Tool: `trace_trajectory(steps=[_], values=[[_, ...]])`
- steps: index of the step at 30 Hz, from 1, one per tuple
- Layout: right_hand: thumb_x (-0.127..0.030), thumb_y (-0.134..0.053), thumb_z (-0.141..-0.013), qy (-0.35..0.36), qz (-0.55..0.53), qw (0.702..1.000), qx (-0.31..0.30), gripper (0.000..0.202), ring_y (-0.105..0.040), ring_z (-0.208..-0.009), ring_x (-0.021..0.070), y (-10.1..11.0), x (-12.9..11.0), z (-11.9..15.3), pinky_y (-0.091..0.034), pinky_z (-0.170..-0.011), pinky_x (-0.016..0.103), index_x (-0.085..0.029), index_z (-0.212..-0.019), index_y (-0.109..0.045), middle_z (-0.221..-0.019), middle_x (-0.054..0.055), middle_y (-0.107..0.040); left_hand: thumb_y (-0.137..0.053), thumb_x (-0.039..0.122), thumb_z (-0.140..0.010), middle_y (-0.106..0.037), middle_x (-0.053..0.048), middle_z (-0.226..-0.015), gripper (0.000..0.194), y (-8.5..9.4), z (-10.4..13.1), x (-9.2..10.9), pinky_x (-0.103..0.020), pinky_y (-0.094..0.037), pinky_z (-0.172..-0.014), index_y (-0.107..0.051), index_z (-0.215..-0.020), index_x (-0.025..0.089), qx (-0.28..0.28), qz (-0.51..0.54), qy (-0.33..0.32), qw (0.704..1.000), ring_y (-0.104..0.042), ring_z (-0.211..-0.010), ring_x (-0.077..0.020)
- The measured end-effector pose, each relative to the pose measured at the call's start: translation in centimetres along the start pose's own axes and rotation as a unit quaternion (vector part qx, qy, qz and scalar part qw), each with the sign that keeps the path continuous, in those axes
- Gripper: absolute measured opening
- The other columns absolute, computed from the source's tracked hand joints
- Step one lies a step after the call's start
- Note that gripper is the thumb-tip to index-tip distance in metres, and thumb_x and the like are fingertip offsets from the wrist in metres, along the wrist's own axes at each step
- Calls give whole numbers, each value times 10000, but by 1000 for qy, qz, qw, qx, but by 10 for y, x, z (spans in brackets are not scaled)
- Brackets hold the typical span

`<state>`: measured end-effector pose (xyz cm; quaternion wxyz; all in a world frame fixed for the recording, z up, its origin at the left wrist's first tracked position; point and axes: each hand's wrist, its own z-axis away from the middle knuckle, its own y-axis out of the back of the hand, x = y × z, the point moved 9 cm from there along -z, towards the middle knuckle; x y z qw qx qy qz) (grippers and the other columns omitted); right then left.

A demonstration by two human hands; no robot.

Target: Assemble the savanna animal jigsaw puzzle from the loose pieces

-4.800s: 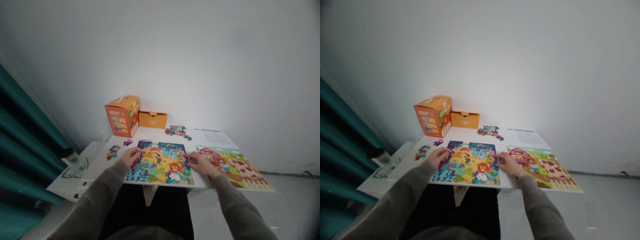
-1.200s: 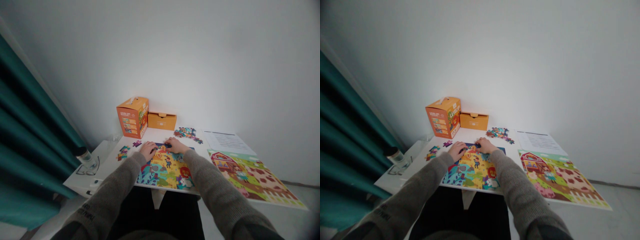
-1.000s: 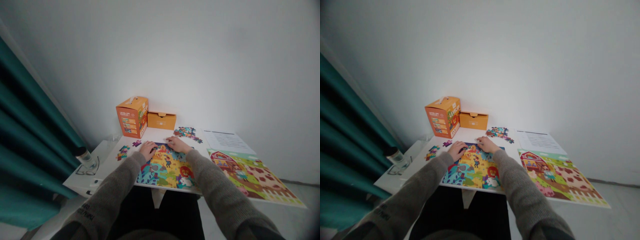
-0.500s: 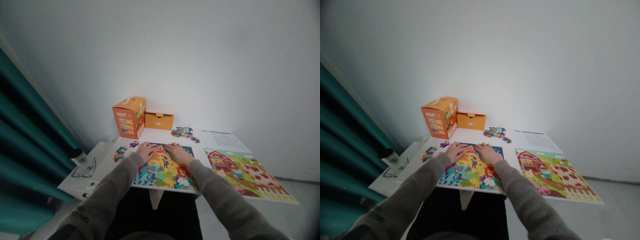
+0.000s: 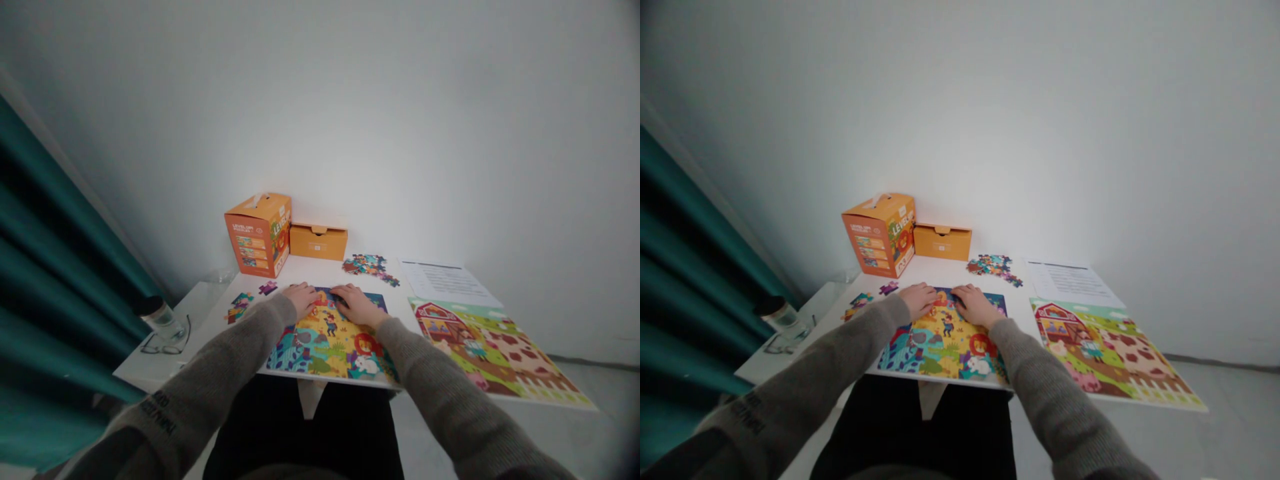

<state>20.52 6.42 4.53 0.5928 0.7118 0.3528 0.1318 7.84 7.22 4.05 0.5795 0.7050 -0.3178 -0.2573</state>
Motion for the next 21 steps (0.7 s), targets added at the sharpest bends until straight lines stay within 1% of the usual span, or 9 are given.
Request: trace_trajectory(steps=[3,8,11,14,17,19,21], values=[[-183,-552,-915,-7,3,1000,-8,367,-529,-1135,246,-1,3,-5,-412,-993,406,-178,-1272,-639,-1297,110,-638,-562,207,-890,-645,-100,-1085,229,1,-7,3,-391,-468,-880,-670,-1092,221,-26,-30,18,999,-559,-1003,-267],[-140,-491,-926,-7,20,1000,-21,385,-519,-1130,238,-3,2,-7,-408,-966,387,-205,-1273,-647,-1309,80,-641,-535,282,-941,-626,-82,-1179,312,4,-14,6,-380,-509,-879,-588,-1247,253,-36,-47,36,998,-563,-1074,-258],[-143,-509,-916,-6,21,1000,-19,368,-517,-1127,238,-3,3,-7,-404,-962,380,-206,-1248,-657,-1306,79,-639,-561,303,-940,-612,-65,-1242,270,2,-23,1,-358,-523,-871,-608,-1204,275,-61,-47,45,996,-572,-1119,-244],[-164,-551,-907,-8,21,1000,-20,316,-529,-1091,236,-3,5,-10,-405,-949,367,-196,-1200,-666,-1248,89,-655,-569,291,-939,-630,-37,-1258,250,-1,-31,-2,-353,-525,-890,-617,-1185,289,-99,-37,41,994,-583,-1150,-235],[-179,-600,-896,-21,17,999,-25,260,-535,-1059,234,-3,9,-13,-403,-928,354,-190,-1147,-667,-1159,93,-673,-552,248,-944,-636,-35,-1271,278,-3,-34,-5,-361,-529,-889,-613,-1210,298,-132,-31,40,990,-587,-1170,-237],[-186,-629,-886,-29,13,999,-30,240,-538,-1043,231,-4,11,-15,-402,-918,347,-185,-1124,-665,-1121,93,-678,-548,230,-942,-630,-39,-1286,301,-2,-34,-5,-363,-531,-884,-611,-1227,304,-139,-29,38,989,-590,-1169,-237],[-180,-635,-884,-32,12,999,-30,230,-541,-1032,227,-3,11,-16,-403,-910,340,-183,-1112,-665,-1107,93,-679,-549,227,-941,-632,-36,-1282,312,-2,-34,-5,-360,-527,-889,-611,-1234,315,-130,-27,39,990,-591,-1164,-234]])
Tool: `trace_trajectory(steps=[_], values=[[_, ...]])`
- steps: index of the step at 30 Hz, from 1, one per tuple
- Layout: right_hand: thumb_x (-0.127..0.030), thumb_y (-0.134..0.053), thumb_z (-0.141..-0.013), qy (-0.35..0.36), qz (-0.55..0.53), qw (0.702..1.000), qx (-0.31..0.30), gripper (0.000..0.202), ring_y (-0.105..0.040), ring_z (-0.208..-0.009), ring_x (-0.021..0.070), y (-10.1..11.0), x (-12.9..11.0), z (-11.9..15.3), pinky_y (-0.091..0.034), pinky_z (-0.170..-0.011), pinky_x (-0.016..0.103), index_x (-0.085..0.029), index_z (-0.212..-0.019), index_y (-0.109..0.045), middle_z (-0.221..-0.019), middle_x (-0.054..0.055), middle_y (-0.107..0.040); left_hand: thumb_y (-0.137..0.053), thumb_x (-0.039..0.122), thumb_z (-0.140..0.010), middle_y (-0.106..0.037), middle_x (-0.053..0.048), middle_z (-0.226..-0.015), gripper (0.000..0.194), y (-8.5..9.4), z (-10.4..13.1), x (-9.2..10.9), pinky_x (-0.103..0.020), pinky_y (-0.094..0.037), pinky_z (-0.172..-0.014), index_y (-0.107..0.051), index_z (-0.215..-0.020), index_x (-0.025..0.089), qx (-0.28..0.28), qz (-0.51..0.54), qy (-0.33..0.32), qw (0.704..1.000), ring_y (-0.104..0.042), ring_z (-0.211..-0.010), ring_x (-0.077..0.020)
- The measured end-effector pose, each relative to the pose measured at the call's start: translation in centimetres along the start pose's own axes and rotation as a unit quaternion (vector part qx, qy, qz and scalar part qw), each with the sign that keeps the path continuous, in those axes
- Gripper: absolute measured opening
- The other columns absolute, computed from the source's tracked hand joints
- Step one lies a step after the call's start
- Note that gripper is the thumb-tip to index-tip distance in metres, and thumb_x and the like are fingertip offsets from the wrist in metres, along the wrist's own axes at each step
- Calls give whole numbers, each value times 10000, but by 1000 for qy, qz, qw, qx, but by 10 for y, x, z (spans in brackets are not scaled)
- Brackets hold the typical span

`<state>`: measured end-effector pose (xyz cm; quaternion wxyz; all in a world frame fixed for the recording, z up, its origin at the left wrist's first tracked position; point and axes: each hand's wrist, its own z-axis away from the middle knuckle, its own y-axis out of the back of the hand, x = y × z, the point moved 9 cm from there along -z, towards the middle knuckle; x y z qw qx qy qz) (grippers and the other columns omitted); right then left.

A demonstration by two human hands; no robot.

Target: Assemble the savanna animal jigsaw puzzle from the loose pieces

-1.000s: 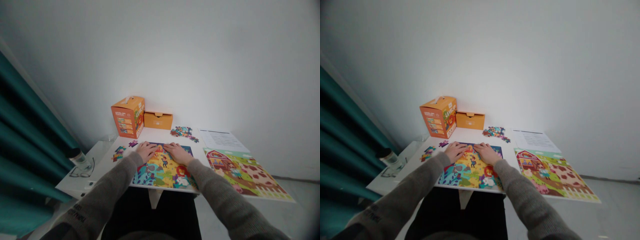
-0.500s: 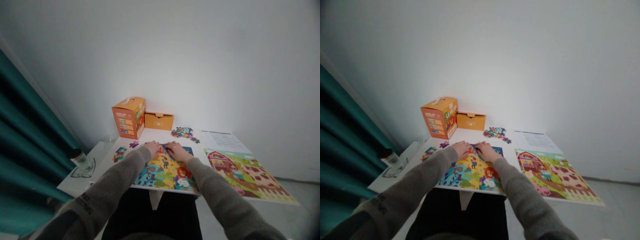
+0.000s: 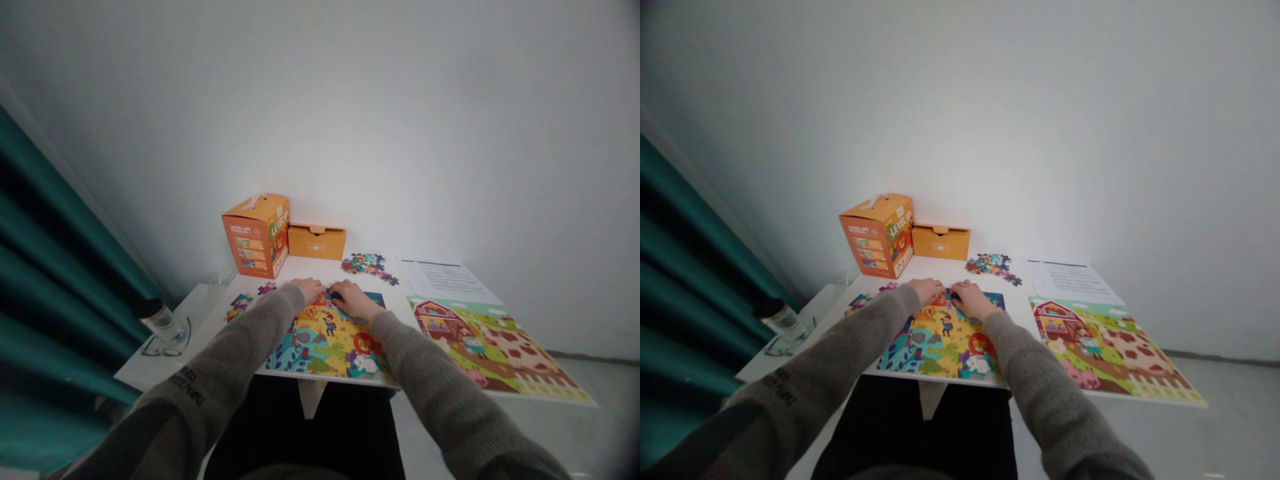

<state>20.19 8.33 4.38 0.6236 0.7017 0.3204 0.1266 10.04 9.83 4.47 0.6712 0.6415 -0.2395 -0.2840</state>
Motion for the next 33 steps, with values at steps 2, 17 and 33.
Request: trace_trajectory(steps=[2,17,33], values=[[-164,-625,-885,-1,-1,1000,4,226,-545,-1029,225,0,-2,0,-409,-910,336,-181,-1107,-668,-1099,93,-680,-547,220,-939,-636,-29,-1274,312,-2,0,0,-356,-517,-906,-619,-1224,325,16,1,5,1000,-588,-1160,-230],[-62,-463,-894,-170,-65,975,127,338,-602,-1138,220,55,96,81,-434,-1046,351,-142,-1116,-704,-1184,132,-669,-574,254,-844,-650,-59,-881,297,-25,68,-113,-347,-494,-886,-682,-1106,167,188,165,220,943,-633,-899,-226],[-177,-429,-929,-356,-219,904,92,363,-709,-748,137,29,147,124,-527,-655,222,-132,-1204,-661,-1059,91,-757,-570,373,-873,-758,-34,-955,344,-42,65,-120,-284,-519,-820,-654,-1170,223,99,282,301,906,-704,-916,-205]])
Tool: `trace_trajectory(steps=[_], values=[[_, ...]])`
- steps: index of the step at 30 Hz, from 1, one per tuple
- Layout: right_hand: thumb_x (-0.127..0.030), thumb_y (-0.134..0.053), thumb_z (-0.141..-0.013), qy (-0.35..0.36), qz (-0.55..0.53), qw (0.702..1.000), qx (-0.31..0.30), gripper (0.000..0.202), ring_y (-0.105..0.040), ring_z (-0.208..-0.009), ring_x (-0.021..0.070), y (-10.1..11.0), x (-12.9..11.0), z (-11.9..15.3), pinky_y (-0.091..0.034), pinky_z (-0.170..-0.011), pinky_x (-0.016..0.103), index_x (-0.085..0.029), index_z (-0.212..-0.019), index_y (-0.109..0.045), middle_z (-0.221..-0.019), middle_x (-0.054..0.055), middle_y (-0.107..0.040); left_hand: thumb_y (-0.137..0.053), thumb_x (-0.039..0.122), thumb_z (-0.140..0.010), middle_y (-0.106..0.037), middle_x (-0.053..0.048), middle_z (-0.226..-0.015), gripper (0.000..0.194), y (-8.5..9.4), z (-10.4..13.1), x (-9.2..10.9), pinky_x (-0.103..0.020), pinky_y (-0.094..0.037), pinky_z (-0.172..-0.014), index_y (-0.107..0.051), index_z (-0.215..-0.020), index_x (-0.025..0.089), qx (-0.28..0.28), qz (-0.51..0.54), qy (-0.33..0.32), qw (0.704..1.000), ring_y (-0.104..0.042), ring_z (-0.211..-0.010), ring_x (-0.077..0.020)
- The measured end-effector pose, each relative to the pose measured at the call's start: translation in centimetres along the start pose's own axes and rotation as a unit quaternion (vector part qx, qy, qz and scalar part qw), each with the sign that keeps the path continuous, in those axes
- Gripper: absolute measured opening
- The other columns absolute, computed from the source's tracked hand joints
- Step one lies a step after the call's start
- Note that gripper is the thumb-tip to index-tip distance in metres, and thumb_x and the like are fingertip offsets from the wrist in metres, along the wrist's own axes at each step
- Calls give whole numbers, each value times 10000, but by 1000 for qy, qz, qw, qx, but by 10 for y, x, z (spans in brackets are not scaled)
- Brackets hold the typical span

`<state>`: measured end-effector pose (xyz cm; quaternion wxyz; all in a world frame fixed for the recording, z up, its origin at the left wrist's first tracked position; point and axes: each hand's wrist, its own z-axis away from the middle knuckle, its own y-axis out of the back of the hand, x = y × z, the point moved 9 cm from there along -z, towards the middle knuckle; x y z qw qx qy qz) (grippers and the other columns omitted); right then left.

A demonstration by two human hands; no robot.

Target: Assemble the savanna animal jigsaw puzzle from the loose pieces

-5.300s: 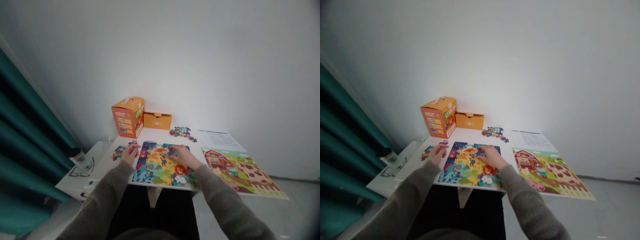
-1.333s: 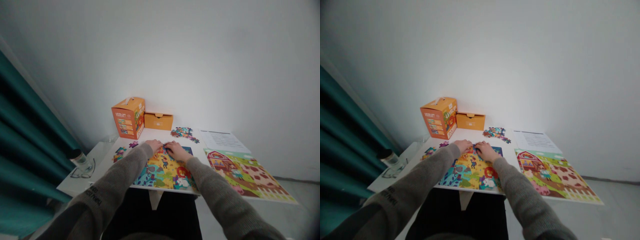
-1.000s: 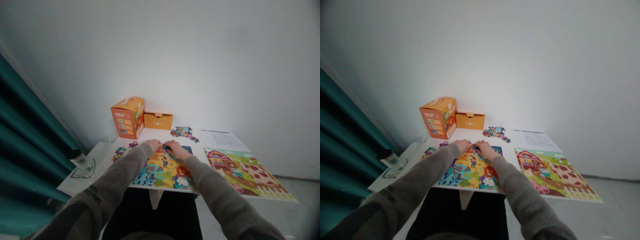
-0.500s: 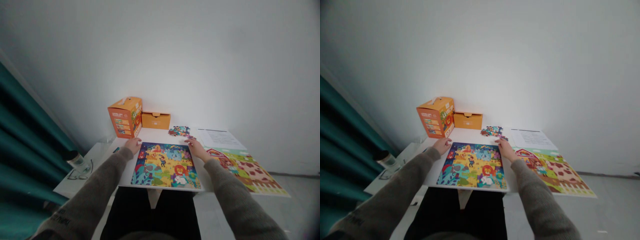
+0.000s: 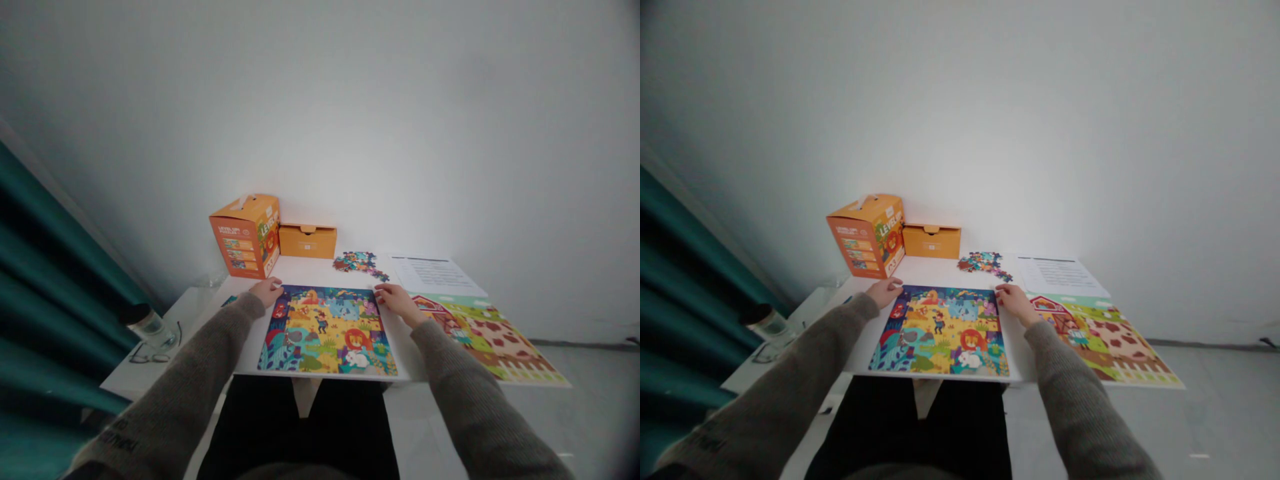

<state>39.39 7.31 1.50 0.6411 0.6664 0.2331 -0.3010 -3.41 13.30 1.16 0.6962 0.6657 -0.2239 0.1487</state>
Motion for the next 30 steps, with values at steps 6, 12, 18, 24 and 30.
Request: trace_trajectory(steps=[6,12,18,24,30], values=[[-223,-446,-935,-29,-29,999,-13,366,-717,-768,143,-1,-2,7,-482,-545,193,-141,-1228,-650,-1095,100,-749,-561,369,-870,-761,-29,-952,336,2,4,3,-275,-523,-814,-650,-1156,217,-12,14,10,1000,-708,-901,-196],[-251,-468,-929,-31,-5,999,-32,372,-712,-774,149,-2,-8,10,-484,-558,196,-154,-1237,-654,-1035,79,-760,-546,369,-868,-749,-23,-905,344,1,4,4,-276,-520,-781,-647,-1153,204,-14,7,7,1000,-698,-878,-196],[-190,-447,-930,-14,85,996,-37,400,-697,-787,168,0,-14,1,-501,-660,232,-118,-1277,-632,-926,87,-755,-528,360,-859,-731,-19,-881,358,0,-1,9,-251,-517,-727,-649,-1150,190,-21,-17,-14,1000,-686,-825,-176],[-114,-546,-867,19,189,981,-43,275,-679,-991,211,-3,-31,-20,-475,-860,258,-147,-1059,-739,-1041,110,-746,-529,283,-843,-732,-23,-829,312,-1,-15,16,-264,-509,-728,-671,-1107,195,-44,-65,-17,997,-688,-790,-188],[-163,-588,-878,14,247,968,-42,204,-689,-1005,245,-12,-39,-29,-480,-858,281,-131,-1019,-732,-1072,152,-738,-569,257,-808,-751,-31,-920,275,-4,-28,22,-273,-508,-814,-691,-1052,230,-56,-128,-25,990,-698,-902,-203]])
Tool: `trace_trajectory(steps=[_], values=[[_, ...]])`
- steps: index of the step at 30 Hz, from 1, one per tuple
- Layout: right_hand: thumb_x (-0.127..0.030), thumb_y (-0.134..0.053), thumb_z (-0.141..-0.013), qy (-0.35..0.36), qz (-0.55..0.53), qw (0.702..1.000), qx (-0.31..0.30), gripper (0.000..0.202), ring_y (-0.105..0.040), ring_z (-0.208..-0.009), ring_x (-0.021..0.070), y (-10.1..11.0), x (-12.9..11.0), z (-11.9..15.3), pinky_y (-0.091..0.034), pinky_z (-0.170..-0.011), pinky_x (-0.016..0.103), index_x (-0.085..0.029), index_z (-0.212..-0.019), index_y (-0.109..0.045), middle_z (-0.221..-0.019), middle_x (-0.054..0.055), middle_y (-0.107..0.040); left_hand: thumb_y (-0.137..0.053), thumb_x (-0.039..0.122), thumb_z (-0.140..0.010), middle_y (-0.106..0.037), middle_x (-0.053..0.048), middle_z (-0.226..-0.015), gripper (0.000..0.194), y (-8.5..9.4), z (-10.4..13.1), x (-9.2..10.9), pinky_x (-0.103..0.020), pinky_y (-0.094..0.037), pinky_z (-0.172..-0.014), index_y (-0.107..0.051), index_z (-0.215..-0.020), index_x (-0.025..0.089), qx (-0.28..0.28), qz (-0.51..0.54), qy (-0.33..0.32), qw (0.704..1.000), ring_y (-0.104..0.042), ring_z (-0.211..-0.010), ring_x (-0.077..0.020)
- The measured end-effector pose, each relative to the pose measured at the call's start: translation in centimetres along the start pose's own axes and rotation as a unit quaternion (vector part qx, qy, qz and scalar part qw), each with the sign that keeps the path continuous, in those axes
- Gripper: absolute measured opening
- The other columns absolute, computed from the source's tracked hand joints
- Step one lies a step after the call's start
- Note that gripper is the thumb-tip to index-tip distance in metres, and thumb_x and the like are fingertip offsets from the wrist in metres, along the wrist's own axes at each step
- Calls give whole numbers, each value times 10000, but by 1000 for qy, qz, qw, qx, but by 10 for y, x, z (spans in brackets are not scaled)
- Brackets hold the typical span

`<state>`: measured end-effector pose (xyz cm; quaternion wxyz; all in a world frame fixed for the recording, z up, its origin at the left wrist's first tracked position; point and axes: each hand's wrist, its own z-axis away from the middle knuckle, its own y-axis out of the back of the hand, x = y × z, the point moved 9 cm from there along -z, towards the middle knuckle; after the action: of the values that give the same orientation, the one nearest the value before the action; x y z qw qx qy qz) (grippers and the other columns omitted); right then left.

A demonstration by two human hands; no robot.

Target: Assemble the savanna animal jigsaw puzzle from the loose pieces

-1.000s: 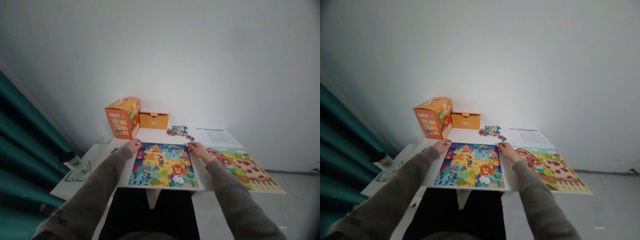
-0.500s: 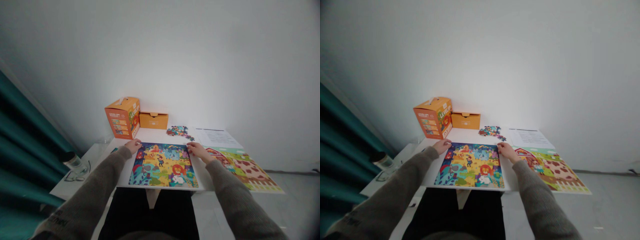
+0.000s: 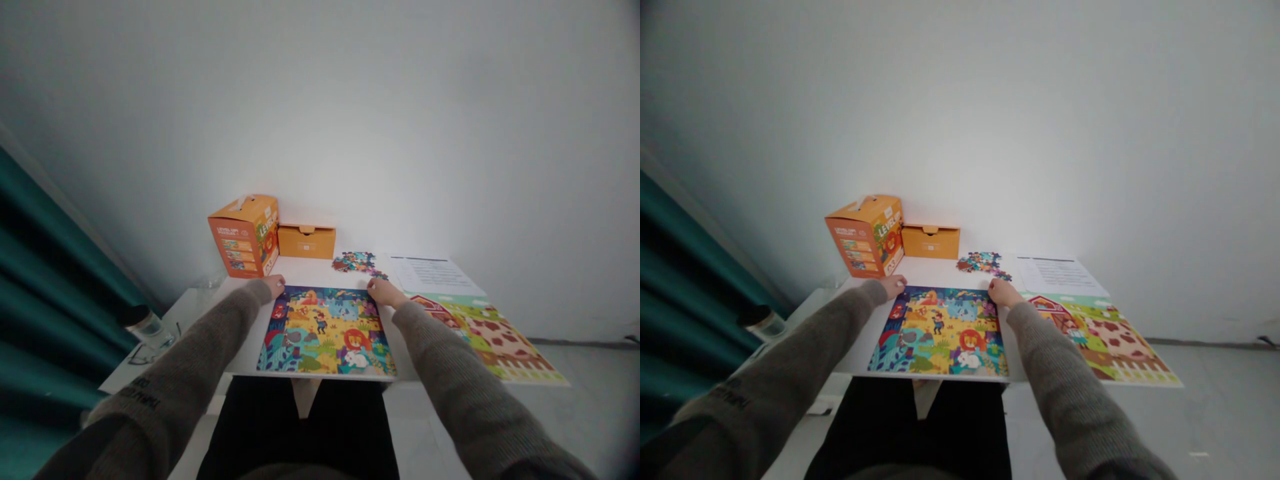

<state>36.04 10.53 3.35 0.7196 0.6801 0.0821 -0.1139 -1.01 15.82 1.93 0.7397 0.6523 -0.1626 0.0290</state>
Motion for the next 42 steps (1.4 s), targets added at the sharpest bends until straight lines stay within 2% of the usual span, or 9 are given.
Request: trace_trajectory(steps=[4,11,20,25,30,32,35,39,42], values=[[-201,-587,-889,-14,20,1000,-3,213,-697,-988,251,-2,-2,1,-486,-832,286,-128,-1042,-716,-1064,160,-740,-583,304,-799,-760,-35,-950,237,3,-3,4,-300,-513,-849,-700,-995,241,-16,-37,2,999,-702,-947,-225],[-223,-574,-894,-25,33,999,-11,228,-700,-993,258,-3,-3,0,-490,-812,287,-129,-1048,-714,-1072,166,-742,-569,326,-805,-757,-119,-1061,259,2,-8,8,-351,-512,-892,-714,-979,199,-24,-64,3,998,-697,-1031,-281],[-234,-595,-889,-13,4,1000,-10,229,-694,-967,246,-3,-1,2,-472,-802,277,-139,-1066,-704,-1038,146,-745,-572,388,-805,-757,-83,-1001,323,0,-10,-2,-320,-510,-860,-692,-1046,209,-14,-28,15,999,-698,-981,-254],[-273,-583,-909,-13,-38,999,11,327,-687,-916,225,1,11,9,-466,-786,274,-134,-1198,-649,-1028,135,-742,-515,382,-863,-734,-43,-921,409,8,4,-5,-287,-512,-745,-603,-1221,206,-7,23,-3,1000,-688,-790,-197],[-310,-467,-957,-15,-94,994,59,357,-670,-835,183,-2,18,30,-462,-743,252,-173,-1265,-585,-960,73,-726,-496,376,-860,-672,-12,-868,386,22,32,-11,-256,-486,-657,-620,-1174,189,13,113,-79,990,-617,-682,-150],[-309,-385,-970,-20,-118,988,102,386,-659,-839,192,-2,20,41,-464,-740,266,-161,-1283,-557,-943,76,-710,-517,400,-848,-653,-13,-825,382,30,44,-18,-262,-479,-645,-638,-1136,179,21,155,-102,982,-598,-677,-156],[-284,-393,-920,1,-191,961,201,388,-640,-800,204,5,23,54,-464,-736,286,-155,-1229,-587,-879,65,-687,-534,442,-848,-664,-25,-823,378,42,61,-41,-273,-493,-673,-661,-1095,185,36,173,-95,980,-605,-735,-173],[-301,-424,-883,24,-215,951,221,404,-616,-737,205,2,23,57,-455,-711,301,-162,-1217,-602,-816,49,-664,-503,445,-864,-655,-33,-815,391,51,82,-83,-297,-523,-650,-661,-1100,176,74,179,-69,979,-595,-680,-167],[-335,-425,-882,44,-211,950,225,413,-602,-696,202,1,21,55,-447,-691,308,-168,-1216,-603,-775,34,-649,-562,451,-829,-650,-55,-876,378,51,101,-107,-356,-549,-734,-678,-1045,163,129,149,-98,975,-605,-713,-179]])
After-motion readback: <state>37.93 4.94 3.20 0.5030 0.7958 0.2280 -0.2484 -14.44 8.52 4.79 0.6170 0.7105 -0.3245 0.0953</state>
